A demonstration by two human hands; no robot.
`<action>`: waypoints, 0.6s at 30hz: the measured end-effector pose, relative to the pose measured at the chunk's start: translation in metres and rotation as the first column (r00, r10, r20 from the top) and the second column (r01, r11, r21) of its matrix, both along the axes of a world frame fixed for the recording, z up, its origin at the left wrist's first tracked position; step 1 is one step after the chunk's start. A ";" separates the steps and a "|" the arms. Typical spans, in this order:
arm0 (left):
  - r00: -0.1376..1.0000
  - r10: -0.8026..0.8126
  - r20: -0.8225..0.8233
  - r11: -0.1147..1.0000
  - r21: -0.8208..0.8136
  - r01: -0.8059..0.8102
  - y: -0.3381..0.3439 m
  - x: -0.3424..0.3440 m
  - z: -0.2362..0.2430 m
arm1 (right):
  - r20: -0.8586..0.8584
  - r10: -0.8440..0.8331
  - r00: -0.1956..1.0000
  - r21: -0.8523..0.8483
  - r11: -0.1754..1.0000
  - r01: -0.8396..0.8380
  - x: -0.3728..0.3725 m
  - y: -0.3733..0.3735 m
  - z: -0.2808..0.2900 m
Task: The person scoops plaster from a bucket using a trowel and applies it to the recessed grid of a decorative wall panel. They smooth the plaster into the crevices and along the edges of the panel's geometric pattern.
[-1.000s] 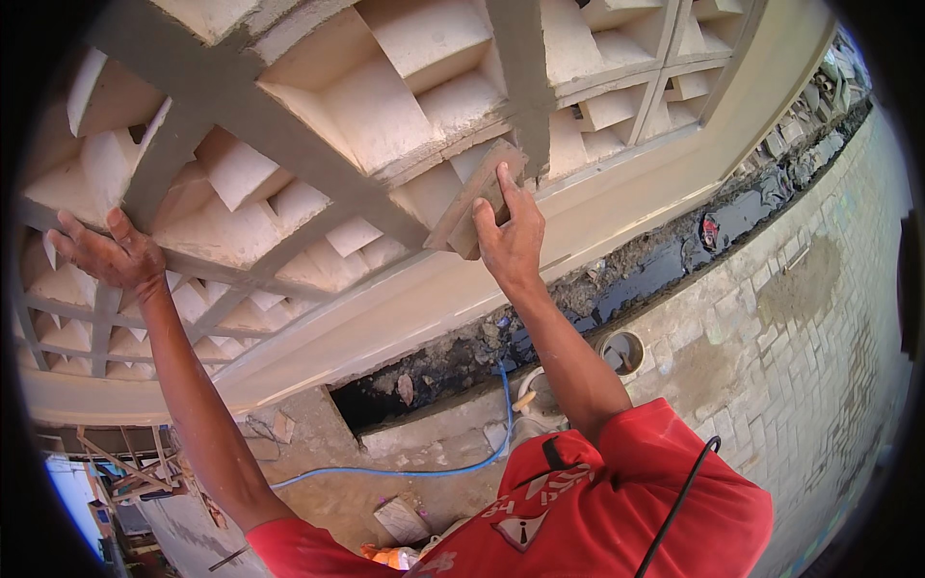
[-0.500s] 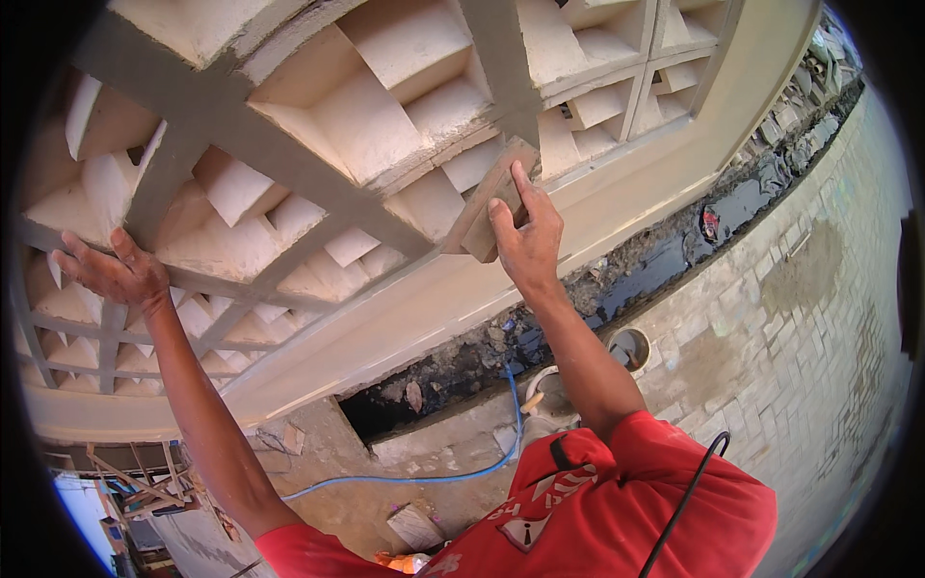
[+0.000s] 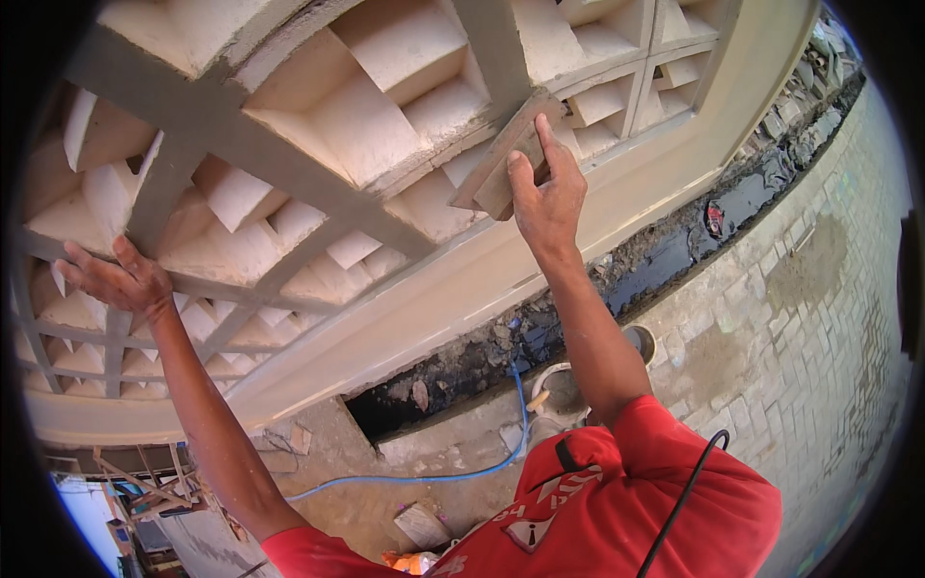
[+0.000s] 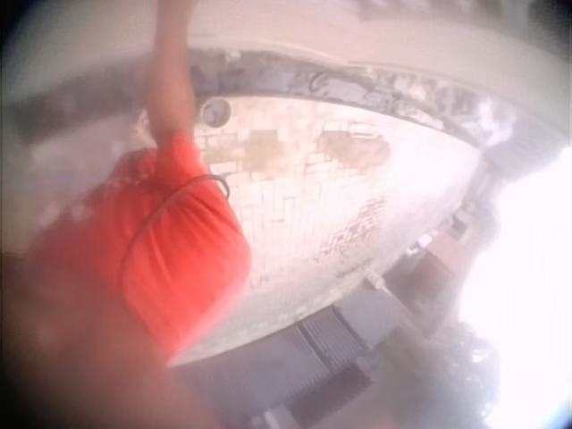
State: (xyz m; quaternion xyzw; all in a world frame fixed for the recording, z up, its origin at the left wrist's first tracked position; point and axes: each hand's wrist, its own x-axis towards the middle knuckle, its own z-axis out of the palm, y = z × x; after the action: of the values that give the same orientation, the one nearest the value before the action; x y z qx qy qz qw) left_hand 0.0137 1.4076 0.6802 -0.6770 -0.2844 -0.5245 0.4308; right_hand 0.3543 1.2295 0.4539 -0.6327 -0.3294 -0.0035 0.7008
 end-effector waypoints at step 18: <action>0.999 -0.037 0.015 0.999 -0.005 0.037 0.000 0.008 -0.001 | 0.353 0.081 0.932 -0.118 0.992 -0.042 -0.012 -0.003 -0.026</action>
State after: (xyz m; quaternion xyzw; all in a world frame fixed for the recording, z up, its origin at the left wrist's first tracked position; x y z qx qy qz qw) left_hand 0.0214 1.4080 0.6793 -0.6795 -0.2765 -0.5366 0.4170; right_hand 0.3420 1.2264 0.4276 -0.6479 -0.4707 -0.0785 0.5937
